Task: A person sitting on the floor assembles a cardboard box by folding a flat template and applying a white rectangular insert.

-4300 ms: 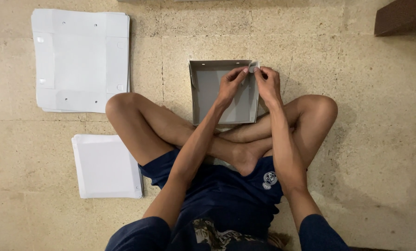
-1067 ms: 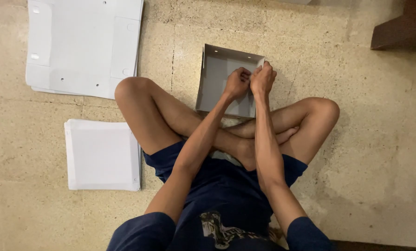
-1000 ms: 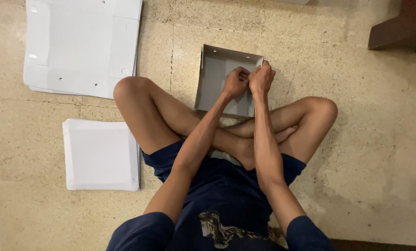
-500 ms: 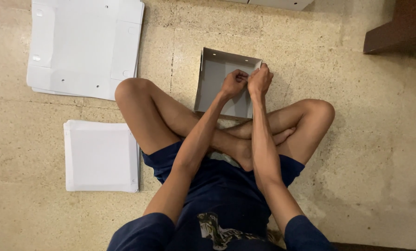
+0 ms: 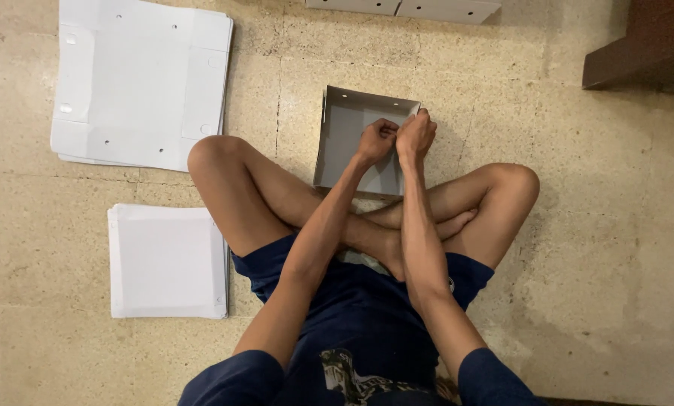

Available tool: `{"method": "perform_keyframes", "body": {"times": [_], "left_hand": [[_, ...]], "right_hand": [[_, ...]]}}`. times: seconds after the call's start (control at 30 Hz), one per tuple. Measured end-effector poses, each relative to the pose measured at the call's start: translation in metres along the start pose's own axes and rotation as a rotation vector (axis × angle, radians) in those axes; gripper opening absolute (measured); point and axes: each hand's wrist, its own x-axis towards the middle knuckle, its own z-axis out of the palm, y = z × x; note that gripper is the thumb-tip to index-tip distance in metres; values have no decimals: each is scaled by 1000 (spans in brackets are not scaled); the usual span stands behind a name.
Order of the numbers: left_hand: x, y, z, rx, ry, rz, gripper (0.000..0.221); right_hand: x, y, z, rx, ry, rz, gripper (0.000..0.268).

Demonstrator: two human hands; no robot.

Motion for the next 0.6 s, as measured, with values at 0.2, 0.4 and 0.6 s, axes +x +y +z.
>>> {"method": "perform_keyframes", "body": {"times": [0.2,0.4,0.6], "left_hand": [[-5,7,0,29,17,-33,22],[-14,27,-3,43,20,-86,21],[-13,30,-1,115,19,-51,17]], "right_hand": [[4,-2,-1,-52,12,13,19],[18,27,13,-36,-42,-56,30],[13,6,-43,327,-225,-316,23]]}}
